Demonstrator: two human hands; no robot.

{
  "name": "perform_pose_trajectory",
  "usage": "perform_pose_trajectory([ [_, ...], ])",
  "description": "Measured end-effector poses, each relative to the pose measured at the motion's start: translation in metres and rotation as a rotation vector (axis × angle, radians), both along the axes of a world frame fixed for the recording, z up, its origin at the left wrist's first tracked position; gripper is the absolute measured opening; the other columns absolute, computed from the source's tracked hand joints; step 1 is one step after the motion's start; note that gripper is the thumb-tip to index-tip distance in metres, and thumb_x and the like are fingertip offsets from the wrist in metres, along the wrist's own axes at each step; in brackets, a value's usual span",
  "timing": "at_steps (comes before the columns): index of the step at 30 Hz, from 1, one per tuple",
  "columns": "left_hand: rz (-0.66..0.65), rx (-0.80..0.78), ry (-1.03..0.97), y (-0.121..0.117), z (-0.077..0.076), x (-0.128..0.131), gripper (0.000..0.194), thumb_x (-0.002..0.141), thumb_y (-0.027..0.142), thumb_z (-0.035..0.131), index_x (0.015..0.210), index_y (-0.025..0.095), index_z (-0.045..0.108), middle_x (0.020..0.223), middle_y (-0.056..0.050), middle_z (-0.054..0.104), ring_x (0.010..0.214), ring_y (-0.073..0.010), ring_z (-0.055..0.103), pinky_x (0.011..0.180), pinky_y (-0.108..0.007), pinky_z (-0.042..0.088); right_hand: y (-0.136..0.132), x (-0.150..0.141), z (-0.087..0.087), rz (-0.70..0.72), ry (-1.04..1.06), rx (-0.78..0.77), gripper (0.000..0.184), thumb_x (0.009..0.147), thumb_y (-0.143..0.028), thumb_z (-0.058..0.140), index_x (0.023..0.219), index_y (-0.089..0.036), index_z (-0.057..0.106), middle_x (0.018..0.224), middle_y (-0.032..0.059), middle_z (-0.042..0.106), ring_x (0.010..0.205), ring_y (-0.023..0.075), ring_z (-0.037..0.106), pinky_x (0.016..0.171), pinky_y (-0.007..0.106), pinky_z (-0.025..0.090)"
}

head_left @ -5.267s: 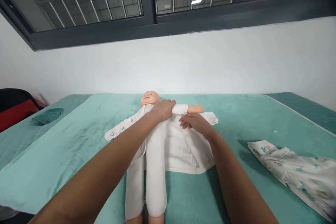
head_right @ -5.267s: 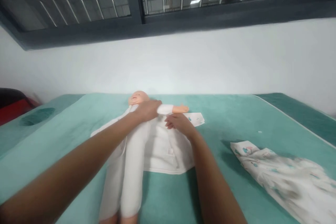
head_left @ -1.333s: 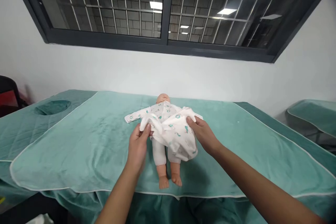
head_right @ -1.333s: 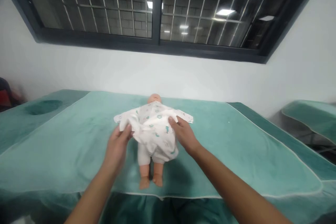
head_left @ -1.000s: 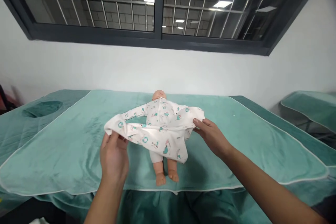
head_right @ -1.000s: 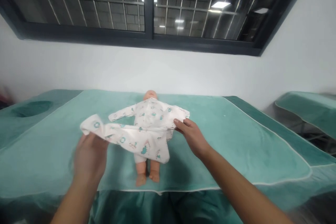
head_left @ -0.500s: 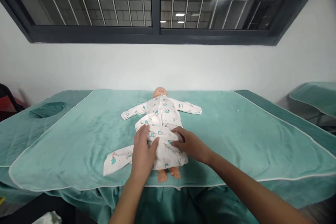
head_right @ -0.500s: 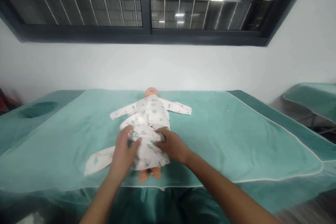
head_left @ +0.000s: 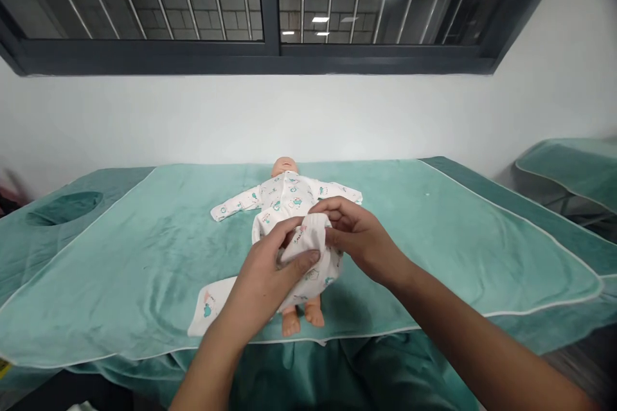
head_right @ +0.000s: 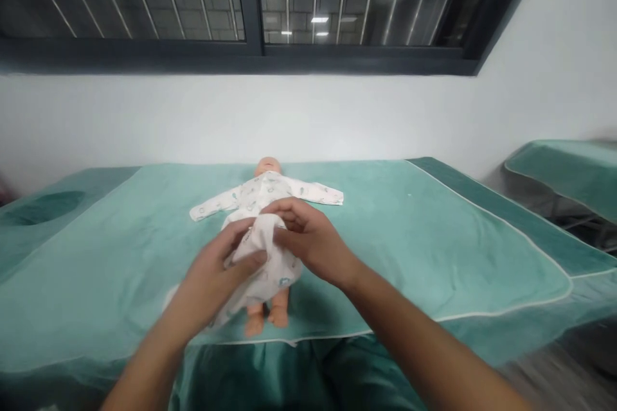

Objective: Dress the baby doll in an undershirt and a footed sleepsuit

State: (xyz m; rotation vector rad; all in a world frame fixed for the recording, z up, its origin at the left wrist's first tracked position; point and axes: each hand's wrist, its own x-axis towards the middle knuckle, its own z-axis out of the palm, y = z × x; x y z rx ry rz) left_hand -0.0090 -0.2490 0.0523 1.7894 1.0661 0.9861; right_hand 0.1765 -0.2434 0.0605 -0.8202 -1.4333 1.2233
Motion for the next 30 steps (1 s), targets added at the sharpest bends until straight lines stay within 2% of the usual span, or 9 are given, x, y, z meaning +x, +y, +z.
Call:
perform_pose_trajectory([
  [5, 0.270, 0.025, -0.219, 0.011, 0.022, -0.006, 0.020, 0.080, 0.038, 0.070, 0.087, 0.020, 0.069, 0.078, 0.001, 0.067, 0.075, -0.0167, 0.060, 0.065, -0.023, 0.044, 0.005, -0.007, 0.009, 0.027, 0.011, -0.114, 0.024, 0.079, -0.029, 0.076, 0.097, -0.022, 0.062, 0.094, -0.0004, 0.065, 0.077, 0.0122, 0.061, 0.064, 0.022, 0.048],
  [8, 0.441, 0.099, -0.458, 0.019, 0.022, -0.010, 0.018, 0.079, 0.035, 0.071, 0.084, 0.019, 0.064, 0.074, 0.002, 0.063, 0.070, -0.0138, 0.057, 0.063, -0.021, 0.043, 0.003, -0.006, 0.008, 0.238, -0.252, -0.123, 0.027, 0.074, -0.035, 0.080, 0.089, -0.020, 0.064, 0.087, -0.0011, 0.063, 0.076, 0.0135, 0.058, 0.064, 0.023, 0.046],
  [11, 0.332, -0.007, -0.735, 0.021, 0.017, -0.013, 0.019, 0.081, 0.035, 0.070, 0.086, 0.020, 0.061, 0.084, 0.000, 0.066, 0.077, -0.0150, 0.061, 0.070, -0.024, 0.048, 0.003, -0.002, 0.007, 0.358, -0.444, -0.086, 0.027, 0.081, -0.044, 0.072, 0.078, -0.018, 0.066, 0.074, -0.0010, 0.061, 0.070, 0.0139, 0.055, 0.062, 0.025, 0.044],
  [14, 0.116, -0.316, -0.870, 0.018, 0.009, -0.018, 0.024, 0.078, 0.040, 0.071, 0.090, 0.019, 0.063, 0.083, -0.002, 0.068, 0.076, -0.0185, 0.065, 0.070, -0.029, 0.051, 0.009, 0.003, 0.010, 0.118, -0.257, -0.038, 0.031, 0.087, -0.047, 0.064, 0.080, -0.017, 0.066, 0.078, 0.0006, 0.064, 0.072, 0.0142, 0.057, 0.064, 0.025, 0.046],
  [17, -0.087, -0.554, -0.728, 0.012, 0.002, -0.021, 0.037, 0.073, 0.045, 0.075, 0.098, 0.018, 0.067, 0.083, -0.005, 0.070, 0.069, -0.0221, 0.066, 0.061, -0.031, 0.052, 0.016, 0.003, 0.014, -0.011, 0.011, -0.058, 0.028, 0.087, -0.046, 0.065, 0.088, -0.018, 0.066, 0.086, 0.0025, 0.067, 0.075, 0.0155, 0.060, 0.064, 0.025, 0.047],
  [20, -0.281, -0.593, -0.398, 0.006, 0.000, -0.020, 0.041, 0.069, 0.034, 0.081, 0.105, 0.017, 0.070, 0.090, -0.009, 0.073, 0.076, -0.0260, 0.069, 0.066, -0.032, 0.054, 0.019, -0.001, 0.011, 0.033, 0.124, -0.106, 0.029, 0.086, -0.047, 0.067, 0.088, -0.018, 0.066, 0.080, 0.0013, 0.066, 0.067, 0.0133, 0.059, 0.060, 0.024, 0.047],
  [22, -0.256, -0.576, -0.355, 0.005, 0.000, -0.017, 0.036, 0.072, 0.033, 0.079, 0.103, 0.014, 0.072, 0.090, -0.010, 0.074, 0.079, -0.0259, 0.070, 0.069, -0.032, 0.055, 0.019, -0.002, 0.005, 0.061, 0.122, -0.129, 0.031, 0.087, -0.048, 0.065, 0.084, -0.018, 0.065, 0.074, -0.0006, 0.063, 0.060, 0.0105, 0.054, 0.056, 0.021, 0.043],
  [26, 0.099, -0.430, -0.744, 0.012, 0.002, -0.013, 0.026, 0.070, 0.025, 0.076, 0.093, 0.014, 0.072, 0.089, -0.006, 0.073, 0.078, -0.0204, 0.069, 0.067, -0.026, 0.053, 0.016, 0.004, -0.005, 0.333, -0.169, -0.133, 0.037, 0.081, -0.053, 0.070, 0.076, -0.016, 0.065, 0.067, -0.0024, 0.059, 0.057, 0.0094, 0.051, 0.053, 0.021, 0.039],
  [30, 0.000, -0.538, -0.929, 0.017, 0.002, -0.009, 0.013, 0.066, 0.022, 0.073, 0.067, 0.014, 0.064, 0.063, 0.000, 0.063, 0.054, -0.0130, 0.060, 0.054, -0.023, 0.049, 0.014, 0.009, -0.002, 0.602, -0.523, -0.164, 0.032, 0.071, -0.046, 0.080, 0.071, -0.016, 0.068, 0.064, -0.0033, 0.059, 0.061, 0.0109, 0.053, 0.055, 0.022, 0.040],
])
